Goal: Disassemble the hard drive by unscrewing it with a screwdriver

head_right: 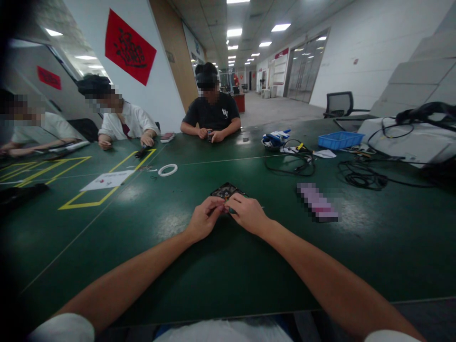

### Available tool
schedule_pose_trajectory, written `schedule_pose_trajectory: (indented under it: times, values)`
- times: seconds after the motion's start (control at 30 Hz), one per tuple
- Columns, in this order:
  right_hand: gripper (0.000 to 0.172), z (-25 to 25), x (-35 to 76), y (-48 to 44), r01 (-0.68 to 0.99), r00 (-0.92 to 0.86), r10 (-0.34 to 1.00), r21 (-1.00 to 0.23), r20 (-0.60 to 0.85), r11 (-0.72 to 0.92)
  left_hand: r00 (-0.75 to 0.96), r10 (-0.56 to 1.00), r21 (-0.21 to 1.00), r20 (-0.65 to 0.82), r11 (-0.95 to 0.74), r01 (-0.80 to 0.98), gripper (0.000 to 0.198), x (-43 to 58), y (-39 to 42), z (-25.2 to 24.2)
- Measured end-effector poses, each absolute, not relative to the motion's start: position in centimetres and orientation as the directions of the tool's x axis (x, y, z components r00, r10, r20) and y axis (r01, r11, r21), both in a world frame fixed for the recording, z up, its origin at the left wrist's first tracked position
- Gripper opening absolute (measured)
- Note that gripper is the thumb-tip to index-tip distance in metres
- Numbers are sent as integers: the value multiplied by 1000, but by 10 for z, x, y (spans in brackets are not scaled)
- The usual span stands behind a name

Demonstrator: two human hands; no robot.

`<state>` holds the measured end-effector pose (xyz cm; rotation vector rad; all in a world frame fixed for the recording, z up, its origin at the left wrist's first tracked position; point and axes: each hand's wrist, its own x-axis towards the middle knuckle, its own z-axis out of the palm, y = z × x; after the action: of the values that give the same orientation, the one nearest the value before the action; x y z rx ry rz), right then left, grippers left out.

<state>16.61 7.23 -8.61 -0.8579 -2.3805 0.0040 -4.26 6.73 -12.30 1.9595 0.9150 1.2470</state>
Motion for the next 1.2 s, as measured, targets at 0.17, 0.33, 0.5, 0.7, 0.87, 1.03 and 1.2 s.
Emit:
schedule_pose_trajectory:
  times: [0.17,0.33,0.5,0.7,0.87,1.03,1.2]
  values:
    - [14,-82,168,72,619,-584,618,-203,527,758,365,760,723,539,-639,264,25,-42,61,-116]
    - [10,-77,185,84,718,-487,710,-230,508,657,431,665,498,610,-745,443,29,-43,62,-112]
    - [7,-78,197,96,731,-494,756,-266,430,629,542,591,299,598,-792,533,29,-47,71,-117]
    - [8,-78,188,91,710,-550,780,-324,297,625,597,596,240,538,-787,569,28,-48,74,-118]
    - [11,-78,184,88,724,-539,793,-326,284,608,598,597,234,534,-784,575,27,-48,74,-117]
    - [12,-78,184,89,716,-554,783,-318,284,622,592,596,237,543,-785,573,26,-48,73,-116]
    - [14,-81,185,92,719,-527,787,-325,321,614,589,593,239,548,-786,570,26,-48,74,-117]
